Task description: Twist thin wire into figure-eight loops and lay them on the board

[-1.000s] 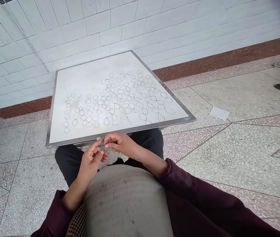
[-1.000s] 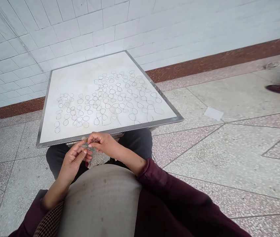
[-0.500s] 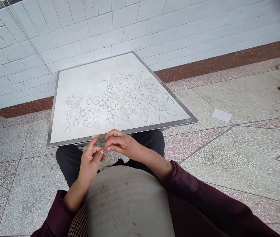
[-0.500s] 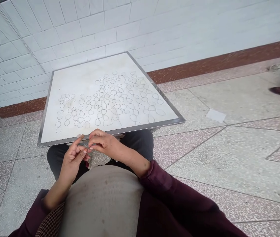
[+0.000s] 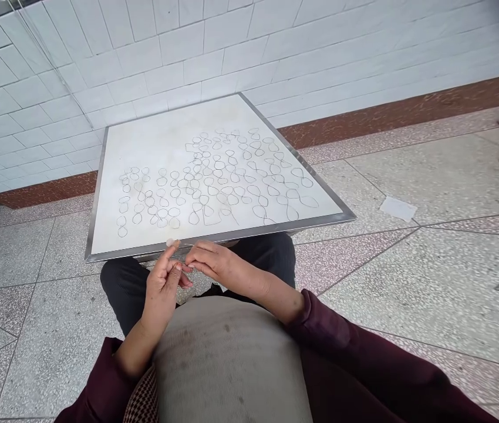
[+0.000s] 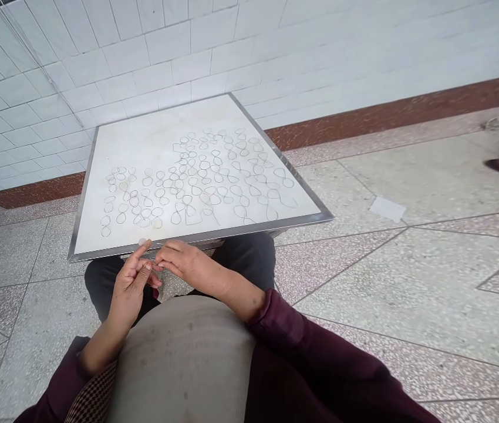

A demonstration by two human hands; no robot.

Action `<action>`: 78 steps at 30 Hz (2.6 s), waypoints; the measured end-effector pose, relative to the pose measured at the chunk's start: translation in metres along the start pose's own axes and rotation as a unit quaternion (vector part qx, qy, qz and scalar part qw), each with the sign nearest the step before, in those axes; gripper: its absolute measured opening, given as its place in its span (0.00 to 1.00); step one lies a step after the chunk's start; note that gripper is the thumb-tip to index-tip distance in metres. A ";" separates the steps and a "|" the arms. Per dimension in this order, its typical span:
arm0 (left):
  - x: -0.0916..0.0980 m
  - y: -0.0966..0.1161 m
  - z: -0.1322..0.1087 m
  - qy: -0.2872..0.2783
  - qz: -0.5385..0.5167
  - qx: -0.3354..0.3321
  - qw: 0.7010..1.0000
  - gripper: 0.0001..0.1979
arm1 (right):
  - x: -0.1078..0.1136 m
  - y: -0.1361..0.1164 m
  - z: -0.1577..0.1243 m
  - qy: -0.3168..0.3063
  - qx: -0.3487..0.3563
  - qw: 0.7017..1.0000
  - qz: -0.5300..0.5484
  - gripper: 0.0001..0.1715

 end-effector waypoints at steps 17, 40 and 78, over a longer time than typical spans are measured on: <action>-0.002 -0.004 -0.002 -0.005 -0.009 0.012 1.000 0.30 | -0.003 -0.008 0.002 0.034 -0.007 0.996 -0.078 0.10; 0.000 -0.007 0.001 0.008 0.060 0.023 0.998 0.28 | 0.002 0.035 0.005 0.058 -0.269 0.935 0.223 0.11; -0.009 -0.020 0.001 -0.016 -0.035 0.106 0.994 0.26 | 0.000 0.011 0.006 -0.065 -0.007 0.995 0.079 0.18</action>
Point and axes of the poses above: each hand's wrist, its own z-axis towards the middle knuckle, its own x-axis out of the back of the hand, y = z × x, the point moved 7 cm from there along z, towards the middle knuckle, and after that the axes turned 5 degrees about z, right-handed, at the moved point
